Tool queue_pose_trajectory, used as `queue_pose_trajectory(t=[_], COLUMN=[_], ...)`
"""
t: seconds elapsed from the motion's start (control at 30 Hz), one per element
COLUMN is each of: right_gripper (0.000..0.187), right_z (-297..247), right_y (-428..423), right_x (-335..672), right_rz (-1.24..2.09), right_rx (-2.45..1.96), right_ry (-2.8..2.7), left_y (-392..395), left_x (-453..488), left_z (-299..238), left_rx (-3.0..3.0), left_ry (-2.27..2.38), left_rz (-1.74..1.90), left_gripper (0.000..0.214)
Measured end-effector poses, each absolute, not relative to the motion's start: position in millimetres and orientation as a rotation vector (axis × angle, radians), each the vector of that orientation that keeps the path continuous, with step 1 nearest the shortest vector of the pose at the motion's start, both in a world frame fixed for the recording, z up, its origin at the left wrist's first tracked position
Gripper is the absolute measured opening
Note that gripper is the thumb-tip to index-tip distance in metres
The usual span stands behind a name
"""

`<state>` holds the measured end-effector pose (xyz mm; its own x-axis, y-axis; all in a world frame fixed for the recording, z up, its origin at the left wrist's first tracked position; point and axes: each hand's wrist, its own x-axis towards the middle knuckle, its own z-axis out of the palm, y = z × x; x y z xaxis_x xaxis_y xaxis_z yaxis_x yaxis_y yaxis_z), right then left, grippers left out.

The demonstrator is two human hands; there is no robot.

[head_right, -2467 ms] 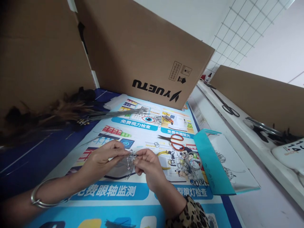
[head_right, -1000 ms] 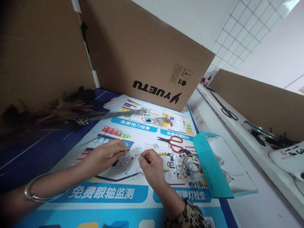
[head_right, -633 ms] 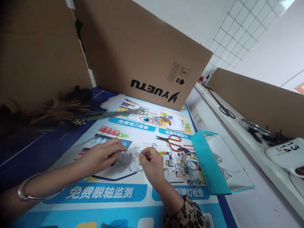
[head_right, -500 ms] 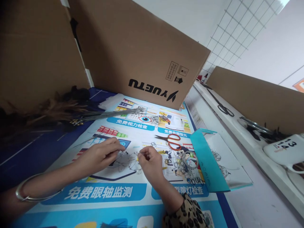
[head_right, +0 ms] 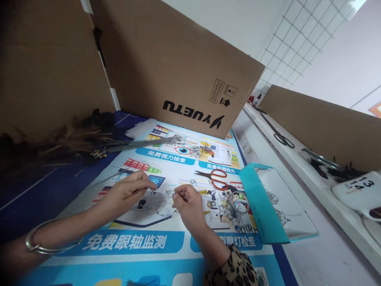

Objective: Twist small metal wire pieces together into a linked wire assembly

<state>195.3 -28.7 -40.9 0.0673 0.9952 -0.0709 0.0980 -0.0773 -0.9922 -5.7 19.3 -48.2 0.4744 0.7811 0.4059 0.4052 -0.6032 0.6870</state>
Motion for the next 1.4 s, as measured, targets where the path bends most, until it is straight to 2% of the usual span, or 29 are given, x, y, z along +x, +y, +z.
queue_pose_trajectory(t=[0.17,0.6,0.87,1.03,1.4], right_gripper=[0.015,0.015,0.012,0.011,0.01], right_z=[-40,-43,-45,-46,-43], right_y=[-29,-30,-36,-39,-42], right_x=[194,191,188,186,184], right_rz=[1.237,1.22,1.002,0.917,0.978], right_rx=[-1.31,-1.295,-1.36,-1.407,-1.346], right_ry=[-1.13,-1.166,-1.308,-1.377,-1.45], left_y=[17,16,11,8,6], left_x=[-2,-3,1,3,3], left_z=[-42,-40,-40,-46,-47], left_rx=[2.126,2.158,2.215,2.242,2.271], left_ry=[1.161,1.007,1.047,1.052,0.979], left_rz=[0.999,0.917,0.834,0.909,1.0], left_gripper=[0.01,0.027,0.01,0.005,0.013])
